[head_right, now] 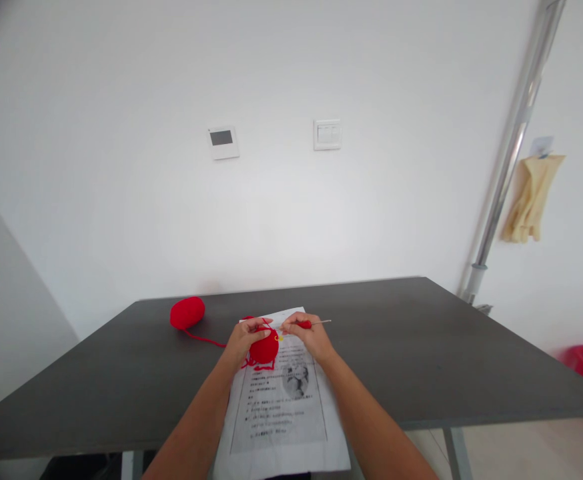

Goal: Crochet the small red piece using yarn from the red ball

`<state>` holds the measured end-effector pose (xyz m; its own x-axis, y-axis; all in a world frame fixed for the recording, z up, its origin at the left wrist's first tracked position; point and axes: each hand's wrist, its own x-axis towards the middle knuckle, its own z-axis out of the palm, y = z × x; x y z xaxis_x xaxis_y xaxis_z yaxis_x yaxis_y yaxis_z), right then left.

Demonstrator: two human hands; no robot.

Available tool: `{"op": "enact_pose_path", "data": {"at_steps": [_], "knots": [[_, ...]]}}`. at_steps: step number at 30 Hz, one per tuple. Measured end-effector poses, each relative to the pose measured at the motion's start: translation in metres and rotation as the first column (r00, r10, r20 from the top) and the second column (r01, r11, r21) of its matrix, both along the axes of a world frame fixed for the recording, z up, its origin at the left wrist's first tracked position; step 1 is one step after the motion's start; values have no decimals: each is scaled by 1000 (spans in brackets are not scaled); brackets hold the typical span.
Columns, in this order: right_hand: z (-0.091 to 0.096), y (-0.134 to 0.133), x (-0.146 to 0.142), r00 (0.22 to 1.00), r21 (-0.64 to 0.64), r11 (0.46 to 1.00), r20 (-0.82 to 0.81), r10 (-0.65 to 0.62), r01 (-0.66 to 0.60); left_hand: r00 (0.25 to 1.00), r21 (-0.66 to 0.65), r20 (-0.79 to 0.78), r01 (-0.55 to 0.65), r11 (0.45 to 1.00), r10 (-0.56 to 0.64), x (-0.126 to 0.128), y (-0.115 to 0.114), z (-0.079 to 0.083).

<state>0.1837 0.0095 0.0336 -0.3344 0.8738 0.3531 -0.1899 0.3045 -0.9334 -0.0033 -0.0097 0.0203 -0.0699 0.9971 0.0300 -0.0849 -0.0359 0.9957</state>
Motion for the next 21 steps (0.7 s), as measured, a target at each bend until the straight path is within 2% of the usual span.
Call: {"op": "enact_pose_path", "data": {"at_steps": [10, 16, 21], "knots": [[3, 1, 2, 1000, -31, 999, -2, 29, -29, 999, 12, 12, 51, 999, -51, -1, 0, -4], [10, -1, 6, 999, -62, 998, -28, 27, -28, 999, -6, 28, 31, 1000, -31, -1, 1, -4], [11, -2, 7, 996, -82, 993, -33, 85, -87, 997, -48, 71, 43, 998, -39, -1, -1, -5]]}}
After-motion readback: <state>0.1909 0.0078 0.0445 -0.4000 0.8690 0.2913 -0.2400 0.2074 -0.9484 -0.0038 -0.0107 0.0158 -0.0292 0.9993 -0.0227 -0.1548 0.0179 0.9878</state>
